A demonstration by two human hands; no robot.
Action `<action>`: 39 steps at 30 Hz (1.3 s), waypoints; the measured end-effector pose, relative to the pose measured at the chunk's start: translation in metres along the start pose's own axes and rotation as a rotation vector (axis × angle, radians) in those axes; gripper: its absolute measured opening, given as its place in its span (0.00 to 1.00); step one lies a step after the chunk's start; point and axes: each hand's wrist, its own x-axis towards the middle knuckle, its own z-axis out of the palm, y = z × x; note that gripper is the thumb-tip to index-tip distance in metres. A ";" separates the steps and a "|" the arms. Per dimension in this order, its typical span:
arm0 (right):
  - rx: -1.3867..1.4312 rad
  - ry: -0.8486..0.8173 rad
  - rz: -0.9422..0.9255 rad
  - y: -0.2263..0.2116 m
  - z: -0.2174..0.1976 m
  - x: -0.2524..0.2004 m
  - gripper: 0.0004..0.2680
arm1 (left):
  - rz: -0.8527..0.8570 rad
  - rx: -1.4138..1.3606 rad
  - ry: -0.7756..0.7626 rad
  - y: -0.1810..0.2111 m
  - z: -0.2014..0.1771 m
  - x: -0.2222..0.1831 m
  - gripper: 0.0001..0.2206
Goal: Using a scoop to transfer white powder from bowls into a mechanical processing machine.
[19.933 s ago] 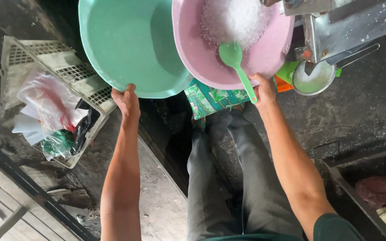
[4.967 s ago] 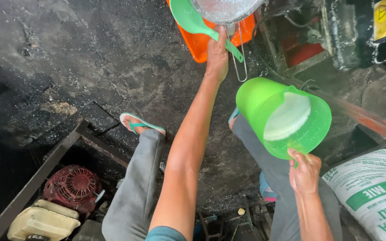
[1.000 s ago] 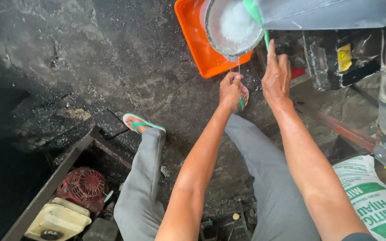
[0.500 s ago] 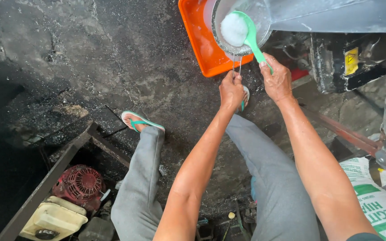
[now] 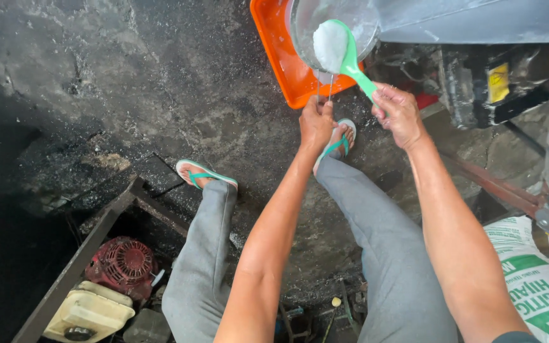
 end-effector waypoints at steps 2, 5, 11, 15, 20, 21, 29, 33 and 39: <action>0.070 0.050 -0.051 -0.005 0.001 -0.016 0.13 | -0.003 0.052 -0.051 -0.007 0.002 0.008 0.15; 0.124 0.068 -0.037 -0.021 0.008 -0.053 0.13 | -0.001 0.209 -0.112 -0.005 -0.005 0.006 0.30; 0.229 0.055 -0.012 -0.065 0.031 -0.142 0.13 | -0.119 0.382 -0.108 0.058 -0.050 -0.072 0.40; 0.353 0.082 0.007 -0.101 0.041 -0.209 0.13 | 0.002 0.451 -0.007 -0.024 -0.103 -0.110 0.37; 0.586 0.166 -0.033 -0.185 0.028 -0.304 0.13 | -0.039 0.528 0.061 -0.046 -0.213 -0.224 0.29; 0.600 0.186 -0.062 -0.210 0.015 -0.326 0.13 | -0.006 0.539 0.046 -0.045 -0.230 -0.247 0.29; 0.309 0.531 -0.437 -0.353 -0.101 -0.476 0.10 | -0.371 0.481 0.377 -0.008 -0.314 -0.388 0.26; -0.226 0.818 -0.580 -0.361 -0.167 -0.471 0.19 | -0.280 0.508 0.402 0.008 -0.297 -0.411 0.27; -0.187 0.818 -0.068 -0.368 -0.223 -0.446 0.22 | -0.223 0.250 0.362 0.048 -0.237 -0.420 0.25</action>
